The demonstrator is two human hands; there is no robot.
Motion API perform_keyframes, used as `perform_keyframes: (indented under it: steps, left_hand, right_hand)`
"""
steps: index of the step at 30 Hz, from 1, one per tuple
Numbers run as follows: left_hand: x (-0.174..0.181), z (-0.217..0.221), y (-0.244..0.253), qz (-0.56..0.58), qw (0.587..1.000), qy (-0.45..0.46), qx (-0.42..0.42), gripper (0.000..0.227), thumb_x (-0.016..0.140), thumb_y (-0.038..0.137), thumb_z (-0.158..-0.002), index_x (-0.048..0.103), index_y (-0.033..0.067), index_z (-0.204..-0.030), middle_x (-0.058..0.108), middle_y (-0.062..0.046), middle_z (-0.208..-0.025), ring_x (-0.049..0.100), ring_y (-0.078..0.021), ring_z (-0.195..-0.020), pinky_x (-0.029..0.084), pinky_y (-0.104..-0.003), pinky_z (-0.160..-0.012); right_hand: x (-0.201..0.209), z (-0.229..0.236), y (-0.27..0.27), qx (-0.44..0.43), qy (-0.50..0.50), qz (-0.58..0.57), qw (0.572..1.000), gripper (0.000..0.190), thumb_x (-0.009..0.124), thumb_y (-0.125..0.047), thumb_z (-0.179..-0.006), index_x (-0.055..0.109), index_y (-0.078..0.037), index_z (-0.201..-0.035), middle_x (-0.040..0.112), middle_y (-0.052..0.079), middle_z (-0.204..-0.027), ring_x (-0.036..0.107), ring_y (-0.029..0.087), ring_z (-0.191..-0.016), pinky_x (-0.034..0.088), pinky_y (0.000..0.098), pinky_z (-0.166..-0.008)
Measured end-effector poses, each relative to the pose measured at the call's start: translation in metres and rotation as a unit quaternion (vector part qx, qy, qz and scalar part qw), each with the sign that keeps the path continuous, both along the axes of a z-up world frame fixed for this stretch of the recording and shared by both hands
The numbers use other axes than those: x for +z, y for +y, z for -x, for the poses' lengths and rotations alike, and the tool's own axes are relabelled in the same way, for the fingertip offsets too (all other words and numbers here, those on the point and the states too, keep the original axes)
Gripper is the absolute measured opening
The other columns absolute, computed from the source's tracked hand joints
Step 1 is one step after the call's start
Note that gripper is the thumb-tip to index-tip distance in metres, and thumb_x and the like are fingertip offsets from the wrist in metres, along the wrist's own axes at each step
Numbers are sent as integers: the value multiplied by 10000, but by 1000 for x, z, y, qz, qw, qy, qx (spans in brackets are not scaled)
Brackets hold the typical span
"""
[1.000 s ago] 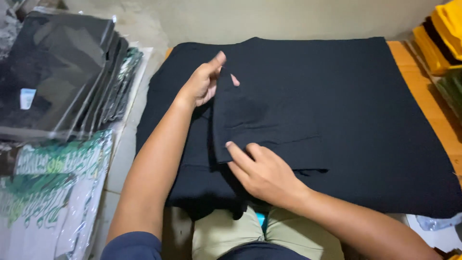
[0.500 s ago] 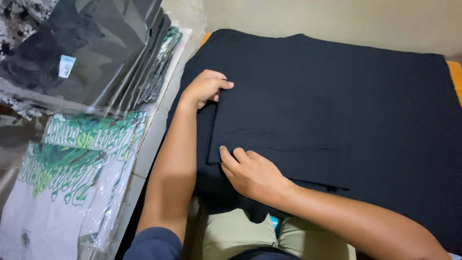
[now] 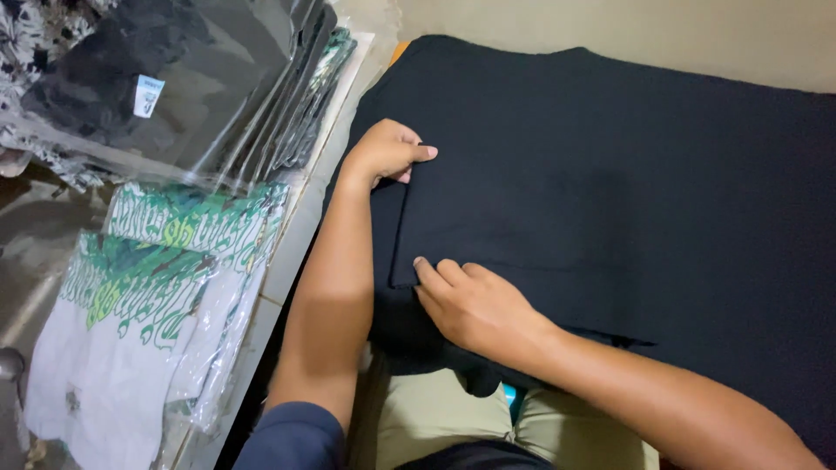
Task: The person folds a black t-shirt on a table, smooths it, and then places it into a clear plastic bag. The person handles the shirt and bag by hand without using tools.
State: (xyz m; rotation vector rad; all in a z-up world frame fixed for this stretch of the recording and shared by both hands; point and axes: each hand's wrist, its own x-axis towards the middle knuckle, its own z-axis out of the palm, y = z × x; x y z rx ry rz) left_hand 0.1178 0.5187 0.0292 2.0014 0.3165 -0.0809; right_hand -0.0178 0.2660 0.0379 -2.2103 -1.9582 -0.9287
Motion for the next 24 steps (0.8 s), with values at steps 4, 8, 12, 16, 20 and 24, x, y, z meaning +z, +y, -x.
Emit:
perform_keyframes:
  steps: [4, 8, 12, 16, 20, 24]
  left_hand:
    - [7, 8, -3, -16, 999, -29, -7, 221, 790, 175, -835, 758, -44, -838, 581, -130, -592, 661, -179, -565, 630, -290, -526]
    - [24, 18, -8, -27, 999, -30, -6, 203, 807, 136, -814, 791, -14, -950, 669, -145, -655, 686, -148, -616, 638, -254, -546]
    - [33, 21, -13, -48, 998, -33, -15, 205, 821, 126, -814, 800, 18, -986, 731, -153, -738, 702, -136, -670, 639, -239, -540]
    - [33, 24, -13, -54, 998, -24, -8, 193, 824, 136, -812, 798, 43, -979, 746, -116, -763, 687, -114, -667, 637, -219, -549]
    - [35, 24, -19, -78, 997, -7, 21, 235, 816, 127, -790, 774, 54, -1009, 756, -84, -822, 680, -114, -570, 610, -214, -518]
    - [19, 15, -15, -197, 979, -40, 15, 418, 803, 241, -852, 690, 49, -1206, 748, -136, -1024, 728, -318, -1059, 642, -441, -848]
  right_hand:
    - [4, 2, -4, 6, 1, 3, 1000, 206, 541, -159, -975, 709, -58, -1038, 658, 174, -1165, 554, 231, -792, 506, 359, -673]
    - [-4, -2, -4, 7, 0, 14, 1000, 243, 511, -184, -993, 694, -48, -1078, 646, 184, -1164, 555, 251, -809, 497, 384, -682]
    - [-5, -2, -3, 15, -2, 13, 1000, 260, 495, -199, -1010, 686, -43, -1092, 648, 188, -1149, 561, 257, -814, 493, 393, -695]
    - [-1, -1, -3, 21, 5, 11, 1000, 253, 506, -182, -1010, 684, -31, -1106, 654, 201, -1128, 575, 272, -829, 496, 410, -701]
    - [27, -3, -12, 67, 123, 99, 985, 432, 576, -122, -942, 599, -63, -1369, 614, 261, -1250, 607, 354, -897, 506, 437, -726]
    - [62, -23, -30, 121, 349, 67, 927, 573, 654, -76, -832, 554, 55, -1381, 618, 345, -1284, 624, 528, -1010, 514, 583, -810]
